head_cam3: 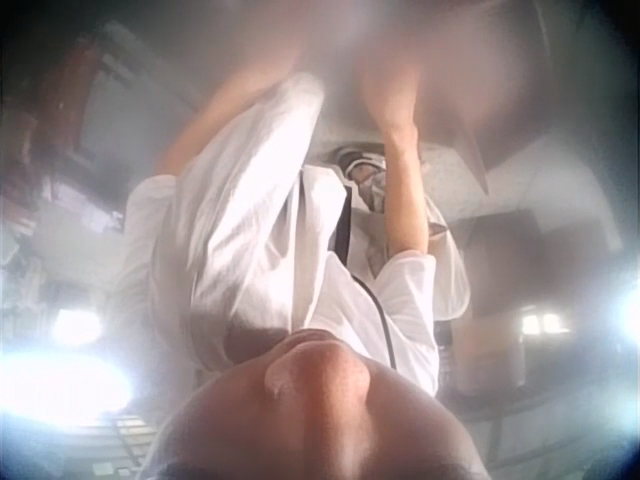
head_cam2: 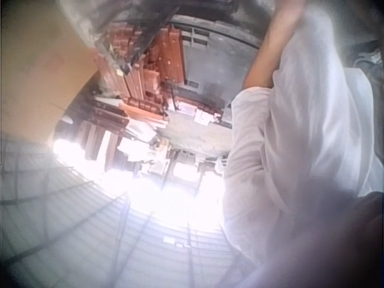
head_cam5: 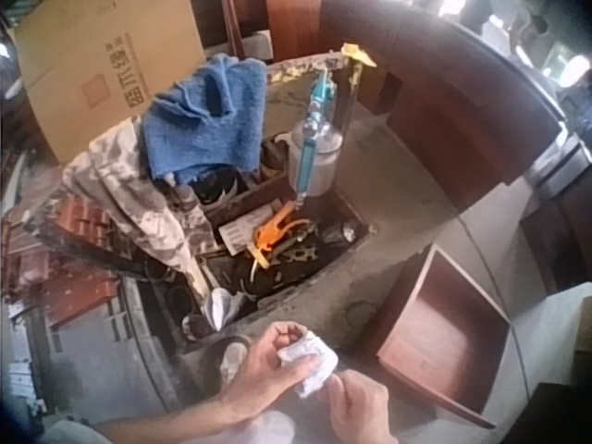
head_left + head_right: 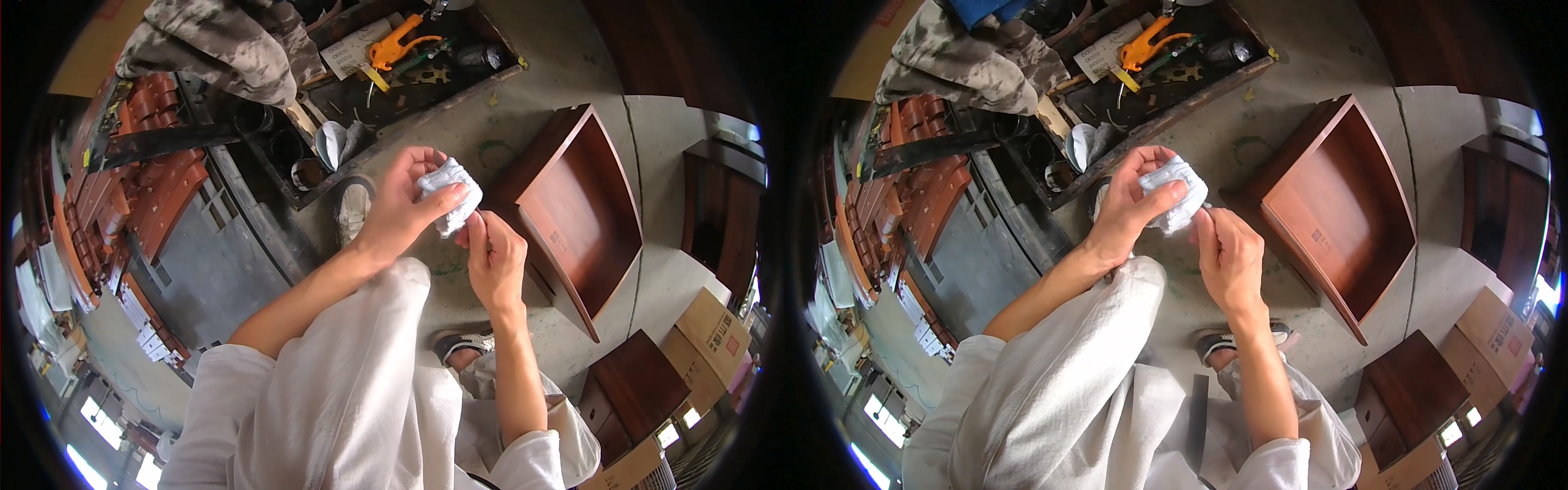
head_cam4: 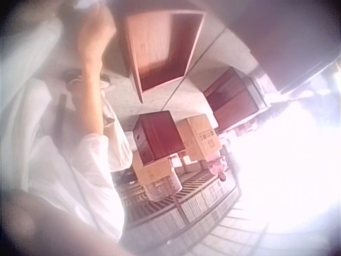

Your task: The person applies a liquid from a bottle onto the edges of a wooden drawer and a cabinet, using a cloth to wipe the surfaces. The person handles the drawer, a small piece of wood, and a bottle throughout the process in a furniture manufacturing environment.

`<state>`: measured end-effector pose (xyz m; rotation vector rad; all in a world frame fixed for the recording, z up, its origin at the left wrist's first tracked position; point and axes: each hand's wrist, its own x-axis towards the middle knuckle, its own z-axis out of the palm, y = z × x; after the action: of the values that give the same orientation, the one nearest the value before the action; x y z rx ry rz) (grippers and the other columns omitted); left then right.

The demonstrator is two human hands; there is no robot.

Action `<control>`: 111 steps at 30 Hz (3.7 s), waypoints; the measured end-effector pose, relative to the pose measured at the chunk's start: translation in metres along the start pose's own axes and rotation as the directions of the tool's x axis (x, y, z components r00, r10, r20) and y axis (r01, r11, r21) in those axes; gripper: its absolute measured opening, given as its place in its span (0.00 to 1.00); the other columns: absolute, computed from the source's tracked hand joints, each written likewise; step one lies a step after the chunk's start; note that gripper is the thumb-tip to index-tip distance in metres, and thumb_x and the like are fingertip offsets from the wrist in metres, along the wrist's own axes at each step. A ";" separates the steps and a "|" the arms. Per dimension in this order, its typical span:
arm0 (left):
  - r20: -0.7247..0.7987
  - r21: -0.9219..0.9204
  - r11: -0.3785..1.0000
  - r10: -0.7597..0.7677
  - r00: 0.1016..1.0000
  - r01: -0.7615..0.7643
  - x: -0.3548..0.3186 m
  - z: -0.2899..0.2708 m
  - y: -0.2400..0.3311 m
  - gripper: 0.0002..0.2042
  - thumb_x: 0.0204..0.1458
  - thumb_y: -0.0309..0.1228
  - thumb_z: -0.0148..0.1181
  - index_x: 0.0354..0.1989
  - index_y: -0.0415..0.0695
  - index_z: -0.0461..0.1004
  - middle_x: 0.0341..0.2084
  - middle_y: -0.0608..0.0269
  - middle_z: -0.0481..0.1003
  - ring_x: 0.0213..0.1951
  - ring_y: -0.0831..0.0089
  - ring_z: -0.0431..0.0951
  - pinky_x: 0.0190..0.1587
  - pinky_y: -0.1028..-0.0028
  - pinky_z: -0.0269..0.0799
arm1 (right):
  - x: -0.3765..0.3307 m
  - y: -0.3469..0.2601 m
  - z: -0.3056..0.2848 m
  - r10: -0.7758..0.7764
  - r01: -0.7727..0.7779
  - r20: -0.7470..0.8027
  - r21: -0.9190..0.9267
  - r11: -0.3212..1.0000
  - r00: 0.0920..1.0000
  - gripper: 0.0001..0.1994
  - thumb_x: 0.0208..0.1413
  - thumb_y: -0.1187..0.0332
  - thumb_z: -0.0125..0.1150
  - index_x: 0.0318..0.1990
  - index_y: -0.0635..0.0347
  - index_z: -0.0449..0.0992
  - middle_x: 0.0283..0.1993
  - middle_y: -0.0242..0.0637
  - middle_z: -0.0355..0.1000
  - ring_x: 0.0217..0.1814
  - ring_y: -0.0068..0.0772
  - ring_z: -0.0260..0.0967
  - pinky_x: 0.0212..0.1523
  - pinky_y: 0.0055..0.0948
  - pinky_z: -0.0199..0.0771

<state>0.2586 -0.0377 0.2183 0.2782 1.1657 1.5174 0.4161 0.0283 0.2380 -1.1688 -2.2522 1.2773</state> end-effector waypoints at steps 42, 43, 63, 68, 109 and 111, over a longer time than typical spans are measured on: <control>0.270 -0.215 0.945 -0.186 0.945 0.248 -0.010 -0.007 -0.011 0.10 0.57 0.22 0.66 0.46 0.45 0.78 0.38 0.69 0.80 0.39 0.80 0.80 0.41 0.76 0.76 | -0.018 -0.006 0.001 0.092 -0.085 -0.020 0.246 0.966 0.996 0.14 0.69 0.69 0.50 0.28 0.64 0.69 0.24 0.40 0.65 0.24 0.37 0.61 0.29 0.32 0.65; 0.266 -0.196 0.951 -0.182 0.947 0.238 -0.010 -0.006 -0.011 0.10 0.57 0.21 0.66 0.45 0.45 0.78 0.37 0.69 0.80 0.39 0.80 0.80 0.40 0.76 0.76 | -0.016 -0.003 -0.006 0.060 -0.058 -0.003 0.224 0.973 0.998 0.14 0.68 0.70 0.51 0.28 0.64 0.70 0.24 0.41 0.65 0.24 0.37 0.62 0.29 0.34 0.65; 0.252 -0.157 0.955 -0.209 0.945 0.253 -0.018 0.003 0.000 0.07 0.56 0.19 0.65 0.41 0.43 0.78 0.34 0.70 0.80 0.34 0.83 0.79 0.35 0.80 0.74 | -0.022 -0.016 -0.015 0.100 -0.109 0.049 0.231 0.967 0.994 0.16 0.68 0.69 0.49 0.25 0.64 0.69 0.21 0.40 0.62 0.22 0.38 0.60 0.27 0.33 0.63; 0.308 -0.084 0.960 -0.231 0.923 0.268 -0.023 -0.002 0.007 0.06 0.57 0.24 0.67 0.41 0.38 0.80 0.33 0.64 0.83 0.34 0.82 0.81 0.37 0.80 0.75 | -0.012 -0.018 -0.050 -0.037 0.003 0.203 0.162 0.987 0.978 0.13 0.64 0.74 0.52 0.25 0.65 0.68 0.21 0.40 0.63 0.23 0.41 0.61 0.28 0.35 0.64; 0.518 0.626 0.442 0.380 0.767 -0.642 -0.003 -0.007 0.036 0.32 0.33 0.15 0.68 0.55 0.43 0.77 0.56 0.52 0.74 0.57 0.55 0.76 0.58 0.64 0.74 | -0.028 0.024 -0.056 0.108 -0.119 0.051 0.342 0.932 0.993 0.21 0.72 0.64 0.44 0.23 0.64 0.64 0.20 0.33 0.60 0.22 0.26 0.53 0.26 0.28 0.58; 0.540 0.654 0.366 0.387 0.748 -0.662 0.004 -0.009 0.041 0.31 0.31 0.20 0.74 0.53 0.43 0.78 0.55 0.53 0.75 0.55 0.58 0.78 0.56 0.66 0.75 | -0.026 0.023 -0.059 0.115 -0.135 0.081 0.324 0.937 0.990 0.21 0.72 0.63 0.44 0.23 0.64 0.64 0.20 0.33 0.60 0.22 0.26 0.52 0.26 0.28 0.58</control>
<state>0.2259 -0.0335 0.2440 1.6541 1.5568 1.2423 0.4796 0.0483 0.2557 -1.1734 -1.9271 1.6817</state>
